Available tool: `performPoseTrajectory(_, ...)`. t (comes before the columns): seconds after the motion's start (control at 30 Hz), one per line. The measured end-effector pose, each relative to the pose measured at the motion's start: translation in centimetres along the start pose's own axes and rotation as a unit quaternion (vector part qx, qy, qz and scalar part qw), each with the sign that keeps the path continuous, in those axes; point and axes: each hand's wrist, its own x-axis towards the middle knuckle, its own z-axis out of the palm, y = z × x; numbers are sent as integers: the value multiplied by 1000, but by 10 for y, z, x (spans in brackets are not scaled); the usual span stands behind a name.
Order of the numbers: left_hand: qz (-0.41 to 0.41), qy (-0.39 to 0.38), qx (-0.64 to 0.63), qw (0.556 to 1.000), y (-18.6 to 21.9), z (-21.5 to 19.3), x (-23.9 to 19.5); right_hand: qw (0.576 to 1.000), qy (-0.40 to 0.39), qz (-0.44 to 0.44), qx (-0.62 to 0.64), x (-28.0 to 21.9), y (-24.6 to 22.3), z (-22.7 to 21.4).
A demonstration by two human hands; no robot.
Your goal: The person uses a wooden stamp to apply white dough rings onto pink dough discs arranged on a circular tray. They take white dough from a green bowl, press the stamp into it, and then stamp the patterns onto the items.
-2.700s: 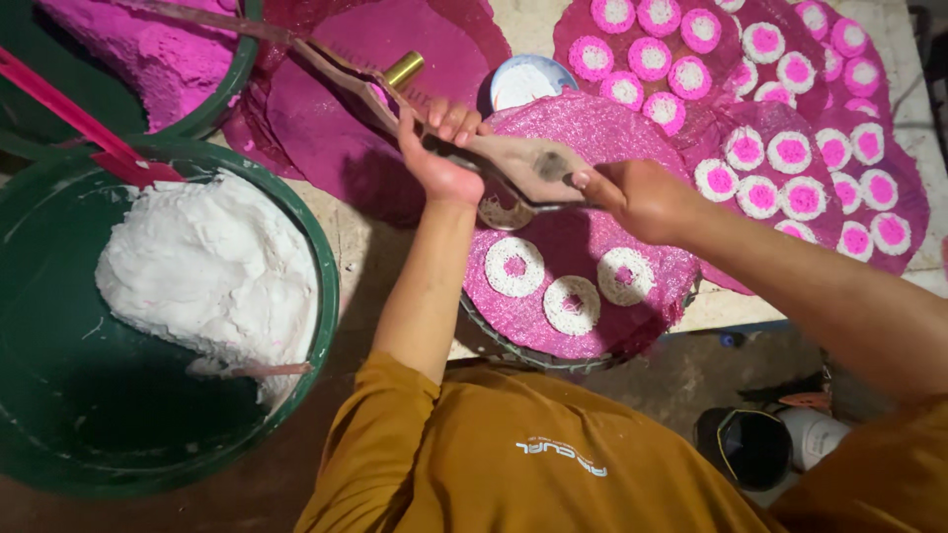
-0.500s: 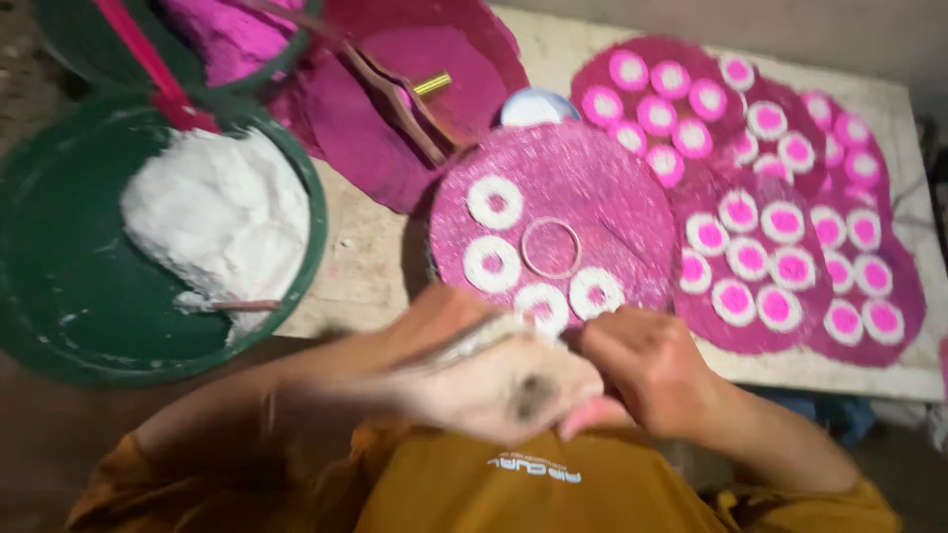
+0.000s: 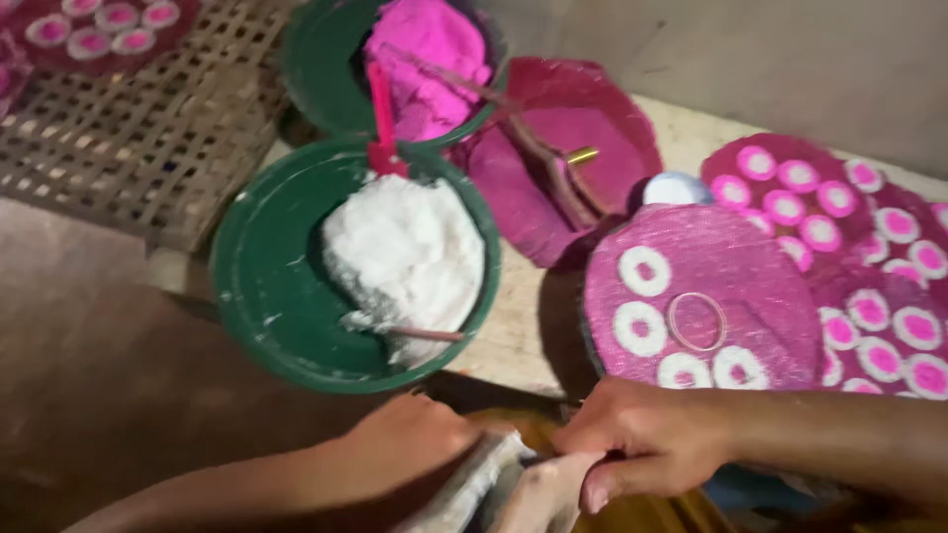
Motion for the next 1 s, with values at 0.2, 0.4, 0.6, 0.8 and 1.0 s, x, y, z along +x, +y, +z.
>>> performPoseTrajectory(0.2, -194, 173, -594, 761, -70, -4, -111, 963, 123, -103, -215, 44, -1, -31)
performPoseTrajectory(0.4, 143, 21, -705, 695, -174, -26, -116, 555, 97, -99, -820, 103, -12, -124)
performPoseTrajectory(0.6, 41, 292, -725, 623, -204, 22, -82, 580, 410, 11, -704, 154, 20, -108)
performPoseTrajectory(0.8, -85, 639, -268, 716, -270, 35, -80, 774, 166, 305, -530, 225, 145, -28)
performPoseTrajectory(1.0, -101, 681, -209, 694, -290, 56, -69, 707, 72, 320, -627, 224, 187, -19)
